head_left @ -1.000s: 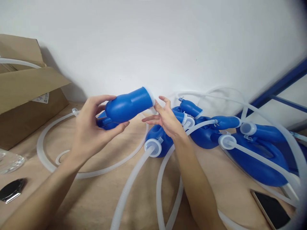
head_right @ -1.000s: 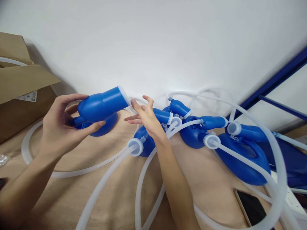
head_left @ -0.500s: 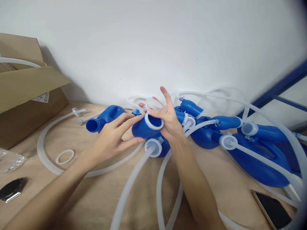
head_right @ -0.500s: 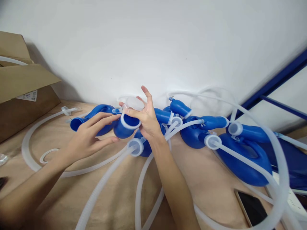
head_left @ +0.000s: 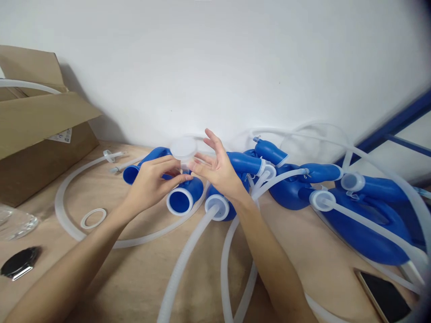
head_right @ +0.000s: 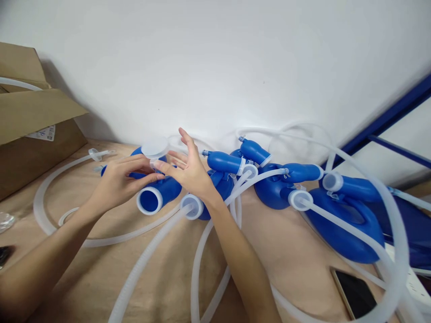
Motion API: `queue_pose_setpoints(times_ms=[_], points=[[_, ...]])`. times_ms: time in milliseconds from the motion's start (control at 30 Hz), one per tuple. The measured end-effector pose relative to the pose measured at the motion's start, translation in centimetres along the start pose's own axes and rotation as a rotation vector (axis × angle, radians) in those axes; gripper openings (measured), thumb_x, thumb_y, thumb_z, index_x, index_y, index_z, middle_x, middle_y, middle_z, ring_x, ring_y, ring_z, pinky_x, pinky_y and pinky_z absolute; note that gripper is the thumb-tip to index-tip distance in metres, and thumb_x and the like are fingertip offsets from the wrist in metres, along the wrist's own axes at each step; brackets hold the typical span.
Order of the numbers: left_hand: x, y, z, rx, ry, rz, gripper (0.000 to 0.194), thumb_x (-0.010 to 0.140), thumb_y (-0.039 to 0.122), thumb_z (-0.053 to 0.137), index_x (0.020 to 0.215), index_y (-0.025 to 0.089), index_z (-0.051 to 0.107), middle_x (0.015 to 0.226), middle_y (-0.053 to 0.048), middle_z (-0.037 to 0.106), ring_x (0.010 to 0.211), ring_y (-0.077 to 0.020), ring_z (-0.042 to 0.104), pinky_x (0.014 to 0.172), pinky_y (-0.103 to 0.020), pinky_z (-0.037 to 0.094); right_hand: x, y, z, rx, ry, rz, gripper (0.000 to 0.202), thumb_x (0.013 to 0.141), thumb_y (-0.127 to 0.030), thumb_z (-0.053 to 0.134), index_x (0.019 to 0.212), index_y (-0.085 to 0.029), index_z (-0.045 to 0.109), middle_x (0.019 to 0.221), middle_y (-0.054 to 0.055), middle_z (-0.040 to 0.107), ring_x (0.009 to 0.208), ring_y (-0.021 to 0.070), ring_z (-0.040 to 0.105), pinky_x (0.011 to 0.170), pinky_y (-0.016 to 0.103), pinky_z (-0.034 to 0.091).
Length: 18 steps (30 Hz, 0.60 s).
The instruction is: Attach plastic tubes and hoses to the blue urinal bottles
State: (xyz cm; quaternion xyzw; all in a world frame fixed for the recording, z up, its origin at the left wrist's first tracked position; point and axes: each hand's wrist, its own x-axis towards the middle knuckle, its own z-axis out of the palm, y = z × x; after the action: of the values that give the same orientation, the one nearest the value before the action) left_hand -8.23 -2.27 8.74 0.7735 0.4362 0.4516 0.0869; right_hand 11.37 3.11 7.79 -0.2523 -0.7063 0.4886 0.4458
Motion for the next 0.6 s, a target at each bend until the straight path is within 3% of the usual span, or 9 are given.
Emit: queue_pose_setpoints(times_ms=[67, 133, 233, 300, 433, 600], points=[[0.1, 0.3, -0.2, -0.118, 0.116, -0.134, 0.023, 0.084, 0.041, 0.082, 0.080, 0.019, 0.074, 0.078, -0.002, 0.074, 0.068, -0.0166, 0.071, 0.063, -0.025, 0.057, 0.0, 0.0, -0.7, -0.128, -0.102, -0.010, 0.115, 0.086, -0.066, 0.075, 0.169, -0.036, 0.002, 0.170, 0.013, 0.035, 0.154, 0.0309, 0.043, 0.126, 0.059, 0.036], [0.2, 0.7, -0.3, -0.286, 0.239, -0.275, 0.026, 0.076, 0.039, 0.088, 0.080, 0.018, 0.073, 0.081, -0.003, 0.078, 0.071, -0.0193, 0.074, 0.065, -0.027, 0.060, -0.1, -0.1, -1.3, -0.251, -0.279, -0.085, 0.108, 0.086, -0.071, 0.072, 0.169, -0.034, 0.015, 0.166, 0.013, 0.043, 0.157, 0.0310, 0.037, 0.130, 0.059, 0.027], [0.4, 1.0, -0.4, -0.519, 0.365, -0.418, 0.033, 0.066, 0.036, 0.096, 0.079, 0.017, 0.074, 0.086, -0.007, 0.081, 0.074, -0.0207, 0.076, 0.068, -0.030, 0.062, -0.2, -0.3, -1.4, -0.439, -0.455, -0.246, 0.115, 0.075, -0.072, 0.082, 0.167, -0.027, 0.029, 0.171, 0.015, 0.034, 0.161, 0.0341, 0.027, 0.132, 0.057, 0.023], [0.5, 1.2, -0.3, -0.610, 0.428, -0.464, 0.034, 0.061, 0.035, 0.098, 0.074, 0.016, 0.073, 0.088, -0.008, 0.082, 0.074, -0.0190, 0.075, 0.069, -0.028, 0.062, -0.3, -0.3, -1.0, -0.555, -0.414, -0.310, 0.121, 0.073, -0.063, 0.088, 0.169, -0.029, 0.021, 0.171, 0.016, 0.030, 0.161, 0.0350, 0.027, 0.131, 0.059, 0.025], [0.6, 1.5, -0.4, -0.631, 0.463, -0.456, 0.028, 0.066, 0.036, 0.096, 0.072, 0.017, 0.076, 0.091, -0.007, 0.083, 0.079, -0.0180, 0.075, 0.072, -0.027, 0.063, -0.6, -0.4, -0.3, -0.711, -0.290, -0.357, 0.109, 0.082, -0.039, 0.085, 0.169, -0.037, 0.019, 0.160, 0.012, 0.044, 0.146, 0.0349, 0.049, 0.120, 0.057, 0.043], [0.4, 1.2, -1.6, -0.463, 0.396, -0.379, 0.021, 0.068, 0.033, 0.095, 0.074, 0.020, 0.080, 0.090, -0.005, 0.083, 0.084, -0.0213, 0.078, 0.072, -0.027, 0.064, -1.0, -1.0, -0.6, -0.864, -0.247, -0.369, 0.110, 0.077, -0.036, 0.087, 0.168, -0.031, 0.026, 0.151, 0.014, 0.048, 0.134, 0.0358, 0.058, 0.108, 0.052, 0.054]])
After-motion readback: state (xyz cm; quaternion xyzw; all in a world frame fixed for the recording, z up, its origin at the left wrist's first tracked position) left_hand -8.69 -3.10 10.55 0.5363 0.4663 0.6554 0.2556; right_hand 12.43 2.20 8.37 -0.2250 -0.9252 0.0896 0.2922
